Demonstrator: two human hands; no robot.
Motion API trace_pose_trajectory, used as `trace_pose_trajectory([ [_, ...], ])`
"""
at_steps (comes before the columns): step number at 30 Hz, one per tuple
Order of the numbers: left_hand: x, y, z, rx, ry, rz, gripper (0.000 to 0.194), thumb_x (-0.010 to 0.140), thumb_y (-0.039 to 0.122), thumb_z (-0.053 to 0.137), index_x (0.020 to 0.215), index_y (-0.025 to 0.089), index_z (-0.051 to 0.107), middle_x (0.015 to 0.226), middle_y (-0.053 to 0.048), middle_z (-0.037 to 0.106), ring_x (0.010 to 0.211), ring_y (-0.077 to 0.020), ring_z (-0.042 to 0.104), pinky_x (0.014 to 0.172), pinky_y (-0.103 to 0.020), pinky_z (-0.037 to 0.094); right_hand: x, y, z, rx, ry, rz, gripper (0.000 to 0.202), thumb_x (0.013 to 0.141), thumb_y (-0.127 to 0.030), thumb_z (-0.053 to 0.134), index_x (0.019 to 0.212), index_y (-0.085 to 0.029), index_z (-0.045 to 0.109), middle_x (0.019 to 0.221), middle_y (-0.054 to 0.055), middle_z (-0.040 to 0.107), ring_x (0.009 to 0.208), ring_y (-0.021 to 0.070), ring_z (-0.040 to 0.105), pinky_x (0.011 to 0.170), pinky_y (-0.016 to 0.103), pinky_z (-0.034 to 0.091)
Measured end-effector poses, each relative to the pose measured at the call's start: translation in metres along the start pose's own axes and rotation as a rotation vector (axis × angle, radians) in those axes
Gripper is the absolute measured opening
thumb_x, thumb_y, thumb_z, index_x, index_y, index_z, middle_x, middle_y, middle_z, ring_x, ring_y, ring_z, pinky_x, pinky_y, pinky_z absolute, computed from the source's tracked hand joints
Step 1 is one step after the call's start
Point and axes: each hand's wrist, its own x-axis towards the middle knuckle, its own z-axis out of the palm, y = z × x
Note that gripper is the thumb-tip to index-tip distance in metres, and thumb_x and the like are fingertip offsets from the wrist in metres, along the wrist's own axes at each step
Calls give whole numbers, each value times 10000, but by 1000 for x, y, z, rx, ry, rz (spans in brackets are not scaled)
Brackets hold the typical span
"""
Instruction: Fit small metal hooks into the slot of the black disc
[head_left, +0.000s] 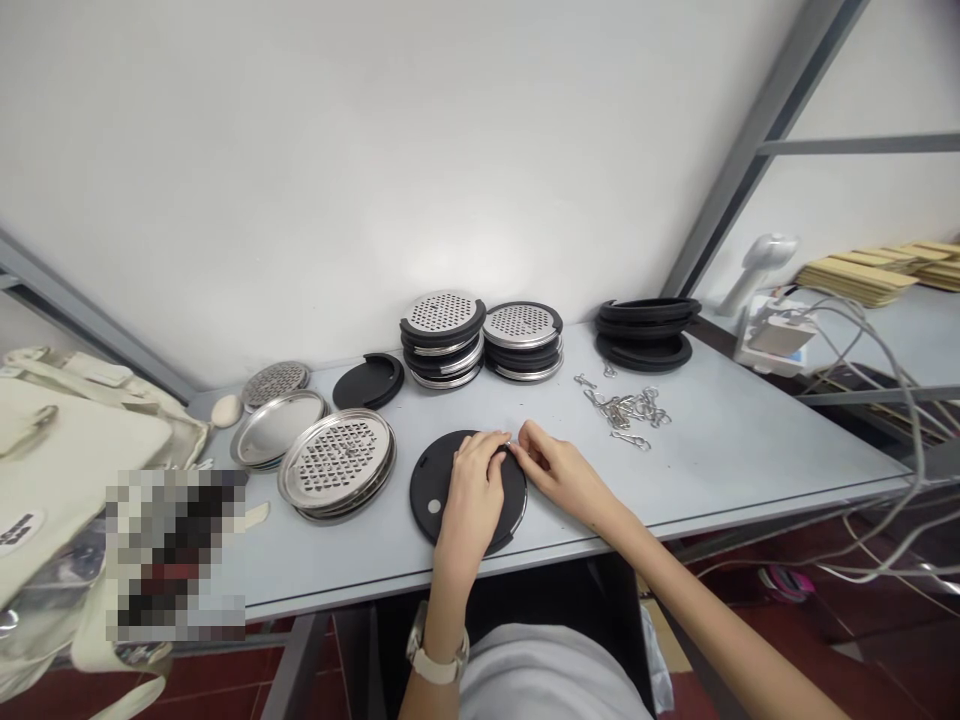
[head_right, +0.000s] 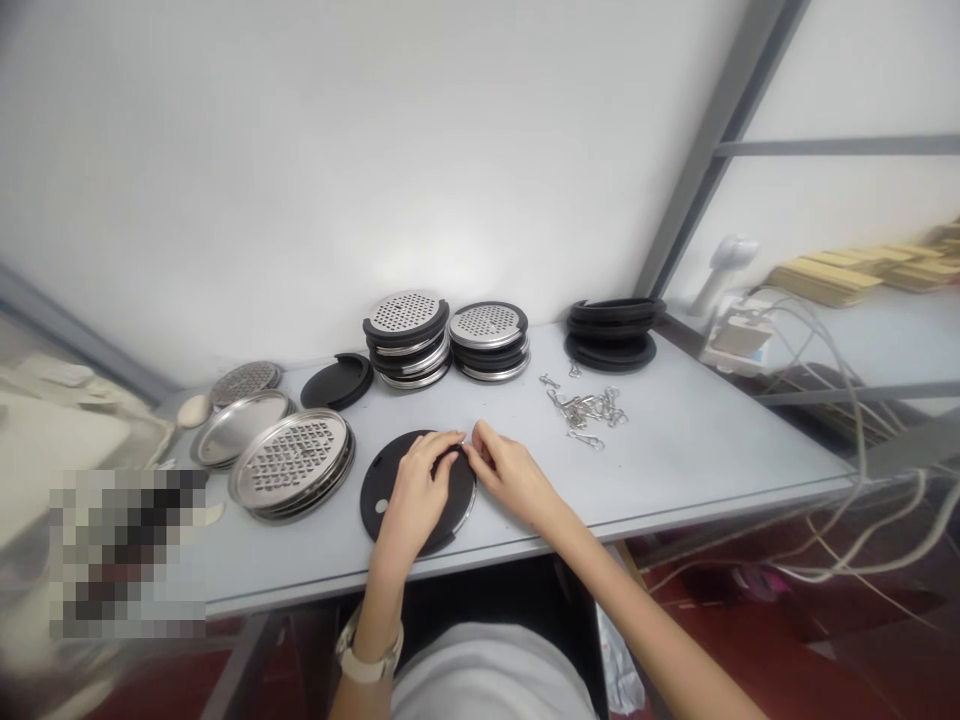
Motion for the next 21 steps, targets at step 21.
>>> trace_pose_trajectory([
  [21, 0, 1, 0, 3, -1, 10, 348, 878, 33, 427, 1078, 239, 623, 1086, -11, 647, 1026, -161, 571, 990, -369, 400, 0, -1, 0, -32, 3, -27, 192, 954, -327, 341, 787, -235, 366, 615, -47, 441, 530, 130, 449, 539, 227, 340],
])
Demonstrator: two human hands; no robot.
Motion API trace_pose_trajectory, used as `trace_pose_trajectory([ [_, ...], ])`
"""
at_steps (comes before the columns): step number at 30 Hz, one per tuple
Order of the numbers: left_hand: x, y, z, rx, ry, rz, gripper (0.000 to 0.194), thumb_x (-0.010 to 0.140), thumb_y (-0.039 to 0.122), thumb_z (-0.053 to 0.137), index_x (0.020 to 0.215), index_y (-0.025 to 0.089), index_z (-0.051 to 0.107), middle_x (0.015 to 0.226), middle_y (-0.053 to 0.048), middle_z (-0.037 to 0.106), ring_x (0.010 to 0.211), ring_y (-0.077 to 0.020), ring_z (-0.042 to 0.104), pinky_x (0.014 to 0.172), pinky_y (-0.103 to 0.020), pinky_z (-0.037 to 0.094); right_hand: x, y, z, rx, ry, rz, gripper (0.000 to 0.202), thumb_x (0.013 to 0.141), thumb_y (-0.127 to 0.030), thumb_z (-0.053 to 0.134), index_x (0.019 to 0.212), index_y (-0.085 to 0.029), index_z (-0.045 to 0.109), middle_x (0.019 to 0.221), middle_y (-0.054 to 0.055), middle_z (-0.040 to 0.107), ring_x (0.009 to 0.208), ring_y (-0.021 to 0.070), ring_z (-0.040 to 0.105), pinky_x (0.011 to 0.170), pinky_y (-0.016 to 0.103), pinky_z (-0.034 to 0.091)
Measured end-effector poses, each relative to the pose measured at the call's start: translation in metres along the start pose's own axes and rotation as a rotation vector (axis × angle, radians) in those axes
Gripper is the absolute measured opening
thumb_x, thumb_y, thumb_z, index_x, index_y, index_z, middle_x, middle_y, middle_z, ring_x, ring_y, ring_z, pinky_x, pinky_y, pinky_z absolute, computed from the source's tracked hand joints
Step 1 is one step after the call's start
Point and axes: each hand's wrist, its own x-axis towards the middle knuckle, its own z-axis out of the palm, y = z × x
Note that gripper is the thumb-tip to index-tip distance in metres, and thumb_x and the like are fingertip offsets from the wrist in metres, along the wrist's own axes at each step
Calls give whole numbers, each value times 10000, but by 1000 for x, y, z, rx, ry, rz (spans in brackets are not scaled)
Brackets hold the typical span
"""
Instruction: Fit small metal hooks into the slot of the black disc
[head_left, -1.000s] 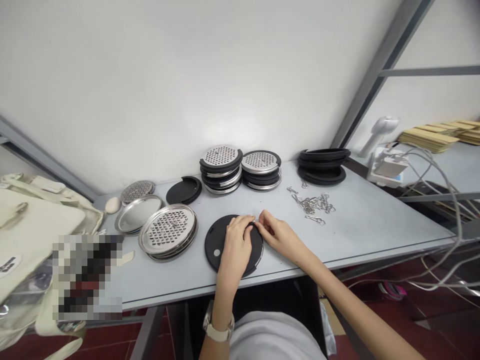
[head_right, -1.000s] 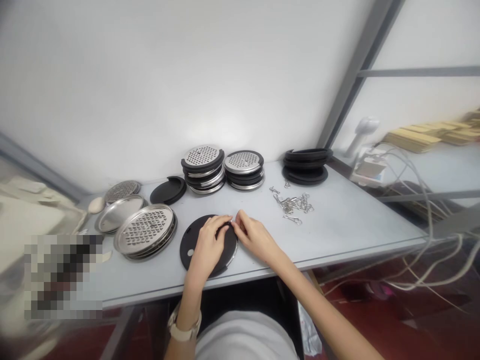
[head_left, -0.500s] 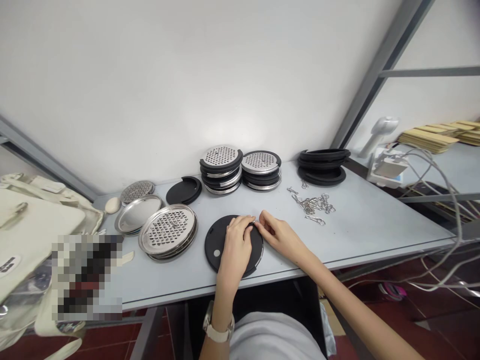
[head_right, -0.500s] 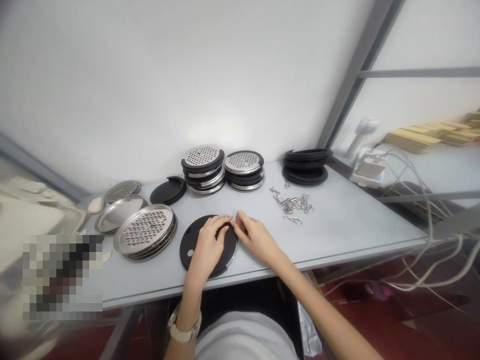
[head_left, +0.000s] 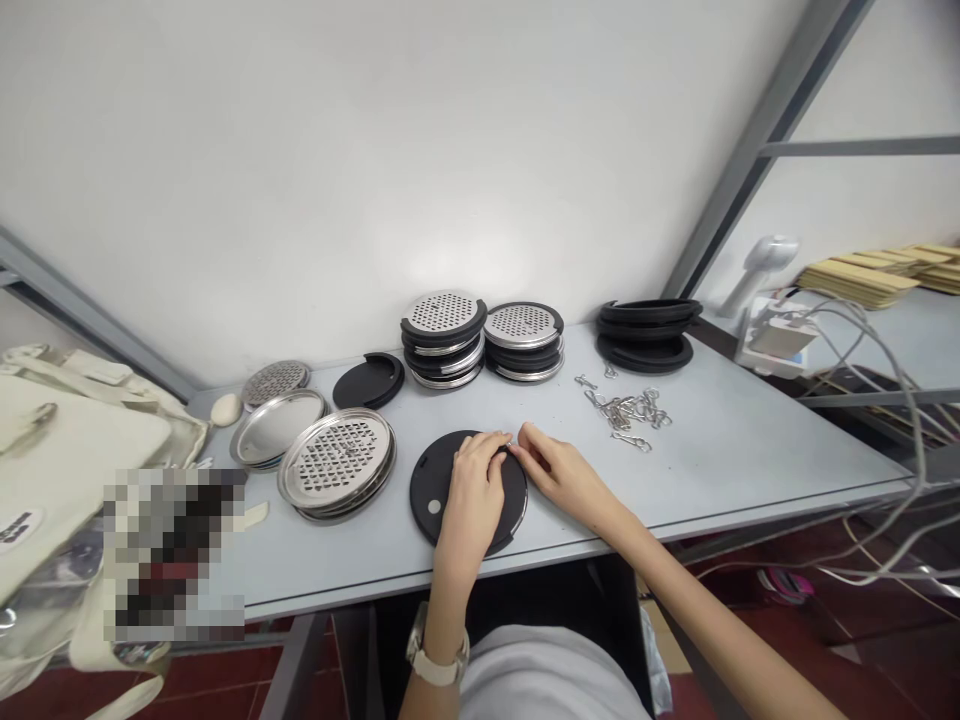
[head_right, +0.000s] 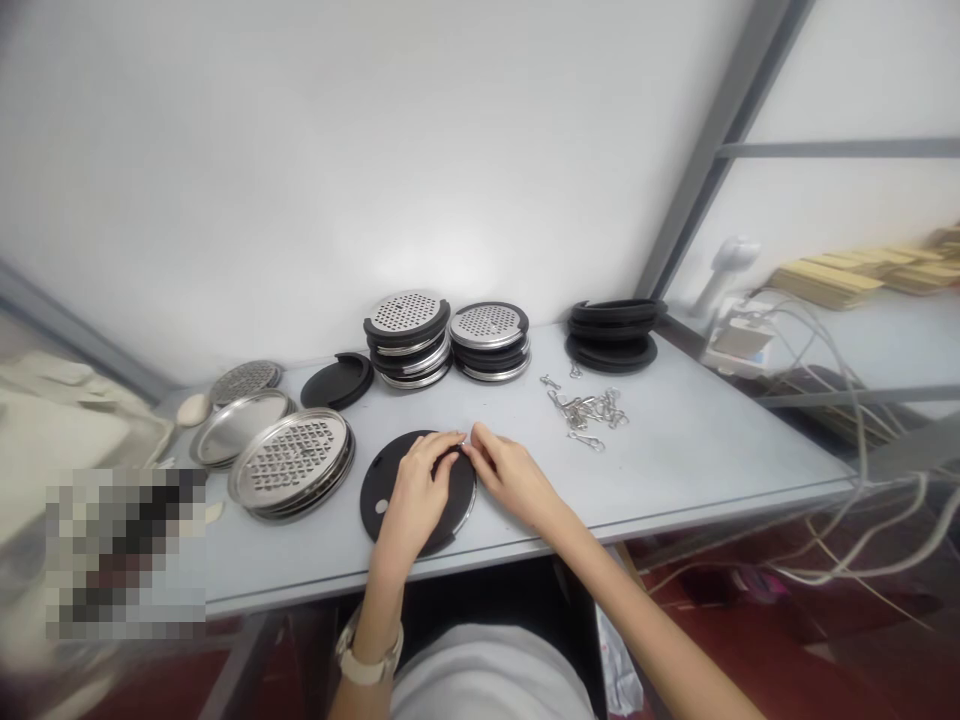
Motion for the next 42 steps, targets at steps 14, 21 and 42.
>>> trace_pose_trajectory([
  [14, 0, 2, -1, 34, -26, -25, 359, 886, 53, 420, 1086, 267, 628, 1049, -13, 651, 987, -184, 565, 923, -376, 430, 0, 0, -1, -6, -7, -3, 174, 954, -314, 322, 814, -237, 390, 643, -28, 478, 549, 143, 476, 551, 234, 369],
  [21, -1, -1, 1, 48, 12, -8, 290, 888, 65, 432, 1074, 217, 596, 1060, -32, 644, 1012, -181, 571, 985, -388, 402, 0, -2, -1, 40, -3, 0, 203, 949, -334, 347, 774, -234, 371, 605, -50, 436, 533, 127, 450, 539, 223, 349],
  [42, -4, -4, 1, -17, 11, -60, 291, 908, 122, 423, 1164, 210, 532, 1190, -83, 562, 1117, -210, 552, 954, -383, 459, -1, 2, -3, 197, 91, 57, 176, 945, -375, 391, 868, -224, 441, 692, -16, 592, 639, 142, 567, 655, 256, 419],
])
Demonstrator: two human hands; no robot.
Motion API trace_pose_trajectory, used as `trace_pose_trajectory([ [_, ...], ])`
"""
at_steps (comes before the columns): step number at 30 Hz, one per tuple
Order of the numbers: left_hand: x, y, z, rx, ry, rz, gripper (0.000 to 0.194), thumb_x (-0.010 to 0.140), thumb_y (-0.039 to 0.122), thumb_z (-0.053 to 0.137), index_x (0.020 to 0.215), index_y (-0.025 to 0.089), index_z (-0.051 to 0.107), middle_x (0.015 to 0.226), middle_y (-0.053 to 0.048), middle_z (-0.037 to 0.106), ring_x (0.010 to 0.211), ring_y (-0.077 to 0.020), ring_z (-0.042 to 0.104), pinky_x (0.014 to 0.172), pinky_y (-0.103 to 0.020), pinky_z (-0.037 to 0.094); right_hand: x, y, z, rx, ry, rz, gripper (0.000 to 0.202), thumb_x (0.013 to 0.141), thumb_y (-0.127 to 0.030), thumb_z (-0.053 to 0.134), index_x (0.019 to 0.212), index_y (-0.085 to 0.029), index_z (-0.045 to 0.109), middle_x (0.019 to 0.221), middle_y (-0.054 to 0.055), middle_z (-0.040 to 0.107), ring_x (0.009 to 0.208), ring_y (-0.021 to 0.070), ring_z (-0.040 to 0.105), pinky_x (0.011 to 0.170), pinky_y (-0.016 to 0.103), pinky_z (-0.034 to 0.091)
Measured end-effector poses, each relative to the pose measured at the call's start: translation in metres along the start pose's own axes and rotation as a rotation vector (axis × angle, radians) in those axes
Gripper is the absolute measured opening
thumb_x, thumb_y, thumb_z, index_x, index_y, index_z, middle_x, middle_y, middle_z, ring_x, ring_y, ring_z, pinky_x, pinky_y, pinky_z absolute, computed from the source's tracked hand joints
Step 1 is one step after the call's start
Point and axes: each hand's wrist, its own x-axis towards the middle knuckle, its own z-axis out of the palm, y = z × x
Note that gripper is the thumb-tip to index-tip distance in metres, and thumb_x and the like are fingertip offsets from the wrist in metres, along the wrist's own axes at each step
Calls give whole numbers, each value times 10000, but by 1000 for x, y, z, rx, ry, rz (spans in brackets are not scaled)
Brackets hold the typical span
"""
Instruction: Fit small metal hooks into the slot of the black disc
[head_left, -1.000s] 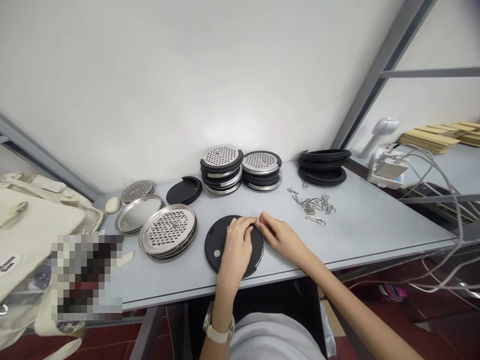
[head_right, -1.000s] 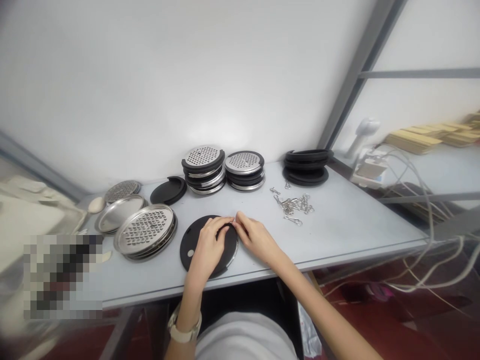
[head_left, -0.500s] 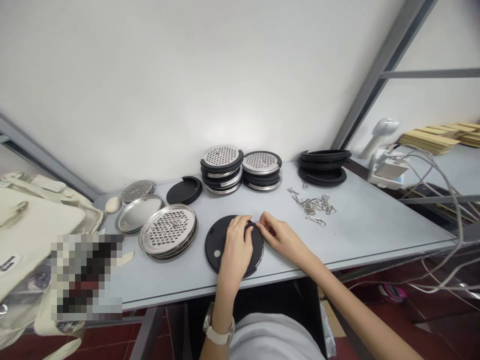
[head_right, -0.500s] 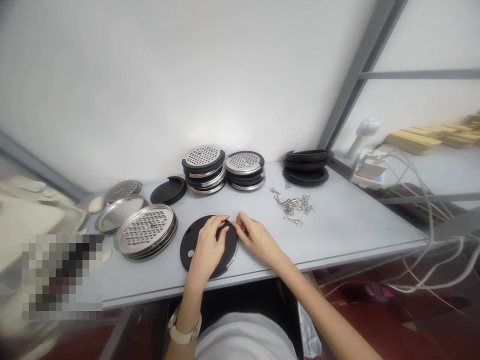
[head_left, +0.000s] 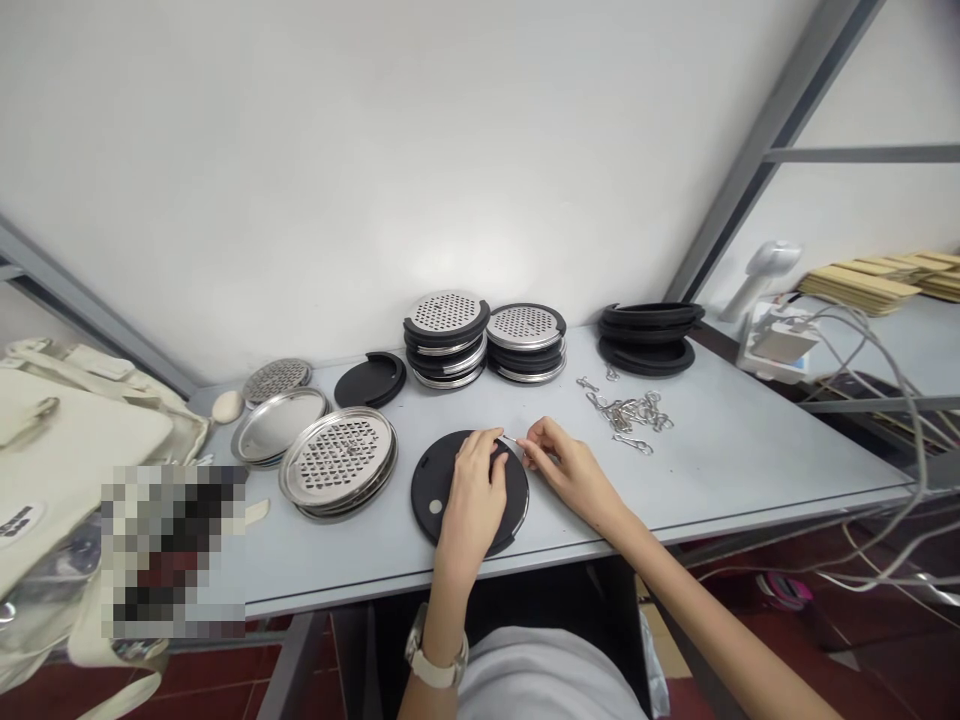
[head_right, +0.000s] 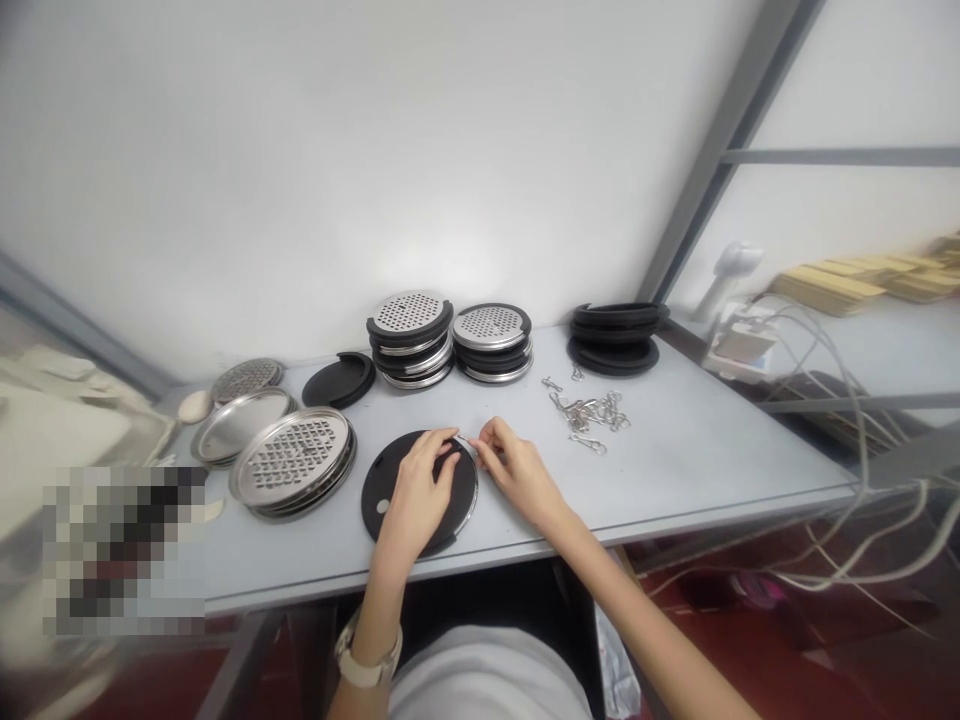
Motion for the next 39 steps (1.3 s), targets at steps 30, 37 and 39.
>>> trace_pose_trajectory([
  [30, 1, 1, -1, 3, 46, 65, 286, 920, 47, 347, 1045, 180, 568, 1033, -55, 587, 1004, -159, 550, 916, -311, 441, 7, 2, 10, 20, -40, 21, 222, 928, -379, 426, 806, -199, 473, 626, -43, 482, 574, 115, 460, 556, 235, 353],
  [37, 3, 3, -3, 0, 48, 65, 259, 921, 63, 364, 1023, 178, 573, 1014, -55, 591, 971, -161, 560, 898, -316, 450, 5, 4, 12, 21, -11, -45, 140, 902, -330, 474, 849, -201, 483, 701, -25, 516, 619, 117, 480, 586, 236, 395],
  [39, 3, 3, -2, 2, 45, 63, 253, 919, 65, 369, 1015, 179, 573, 1009, -54, 592, 962, -163, 563, 889, -318, 453, 5, 3, 11, 34, -10, -52, 118, 898, -314, 480, 894, -198, 504, 722, -16, 540, 653, 125, 512, 617, 240, 415],
])
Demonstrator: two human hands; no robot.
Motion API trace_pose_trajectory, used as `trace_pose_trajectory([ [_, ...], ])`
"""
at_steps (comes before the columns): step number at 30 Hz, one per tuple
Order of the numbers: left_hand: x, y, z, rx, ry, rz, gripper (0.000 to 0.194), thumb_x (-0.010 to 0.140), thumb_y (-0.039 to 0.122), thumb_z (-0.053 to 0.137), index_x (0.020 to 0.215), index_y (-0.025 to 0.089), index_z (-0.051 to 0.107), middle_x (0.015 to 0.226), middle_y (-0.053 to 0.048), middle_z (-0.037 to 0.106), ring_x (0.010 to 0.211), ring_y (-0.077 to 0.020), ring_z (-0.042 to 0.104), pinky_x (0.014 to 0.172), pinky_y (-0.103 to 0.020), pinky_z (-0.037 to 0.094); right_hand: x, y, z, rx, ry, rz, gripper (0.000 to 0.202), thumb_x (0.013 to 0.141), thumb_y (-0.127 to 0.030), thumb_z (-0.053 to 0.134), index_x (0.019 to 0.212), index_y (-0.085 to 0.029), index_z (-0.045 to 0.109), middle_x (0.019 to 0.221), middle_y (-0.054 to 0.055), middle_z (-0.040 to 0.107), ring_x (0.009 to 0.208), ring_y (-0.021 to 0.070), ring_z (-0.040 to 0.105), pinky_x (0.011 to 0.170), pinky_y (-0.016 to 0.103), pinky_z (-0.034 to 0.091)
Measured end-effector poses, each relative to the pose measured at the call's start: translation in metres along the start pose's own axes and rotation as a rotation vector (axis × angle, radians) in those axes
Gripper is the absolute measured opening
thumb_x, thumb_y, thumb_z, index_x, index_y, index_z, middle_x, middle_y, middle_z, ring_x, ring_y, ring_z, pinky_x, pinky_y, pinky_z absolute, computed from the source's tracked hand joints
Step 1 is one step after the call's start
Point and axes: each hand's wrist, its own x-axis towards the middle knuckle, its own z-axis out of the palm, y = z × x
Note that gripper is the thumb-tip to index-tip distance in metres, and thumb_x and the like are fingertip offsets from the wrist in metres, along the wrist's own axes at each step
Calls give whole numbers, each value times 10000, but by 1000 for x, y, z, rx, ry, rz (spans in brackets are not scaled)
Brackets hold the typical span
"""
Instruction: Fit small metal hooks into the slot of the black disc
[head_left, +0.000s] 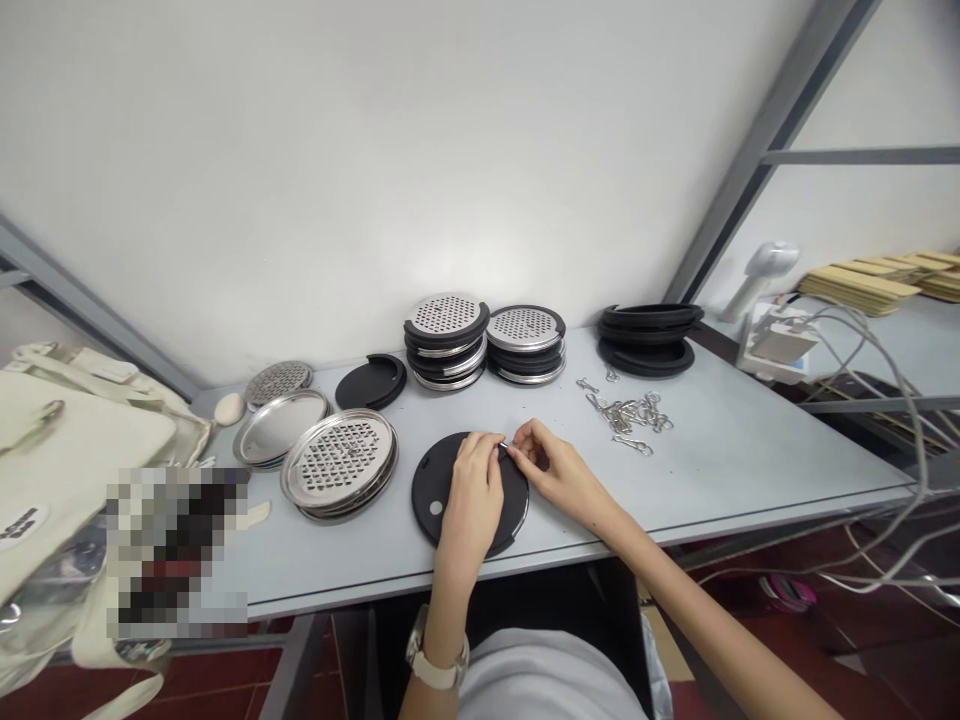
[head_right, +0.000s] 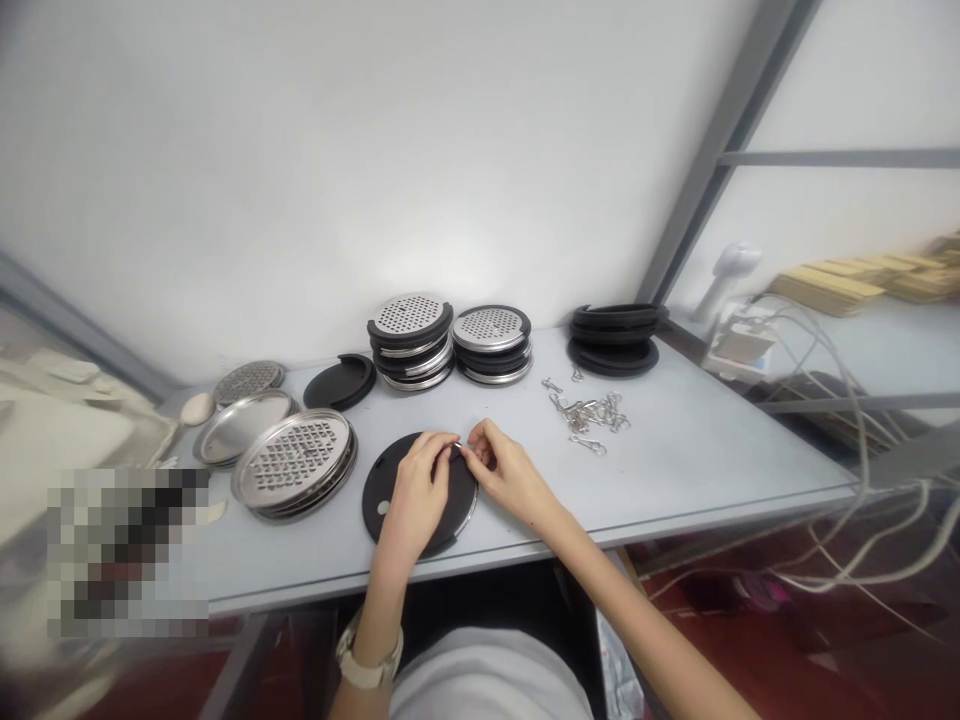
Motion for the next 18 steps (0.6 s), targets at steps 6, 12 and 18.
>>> trace_pose_trajectory([
  [6, -1, -1, 1, -6, 10, -6, 260, 925, 84, 366, 1043, 191, 571, 1031, -57, 593, 988, -171, 565, 901, -328, 454, 1, -3, -5, -40, -17, 33, 166, 889, -297, 490, 823, -185, 592, 717, 5, 589, 666, 136, 536, 622, 245, 419],
  [12, -1, 0, 0, 16, 14, -9, 277, 937, 103, 354, 1097, 196, 560, 1072, -59, 592, 1035, -172, 550, 934, -337, 442, 1, -3, -5, -74, 14, 34, 195, 900, -309, 482, 861, -188, 630, 767, 11, 628, 687, 140, 554, 659, 250, 434],
  [18, -2, 0, 1, 67, 12, 6, 272, 910, 125, 430, 1141, 214, 542, 1109, -56, 586, 1075, -195, 526, 989, -396, 404, 1, -4, -4, -85, 24, -6, 184, 909, -293, 470, 898, -192, 623, 833, 24, 635, 733, 146, 576, 705, 260, 449],
])
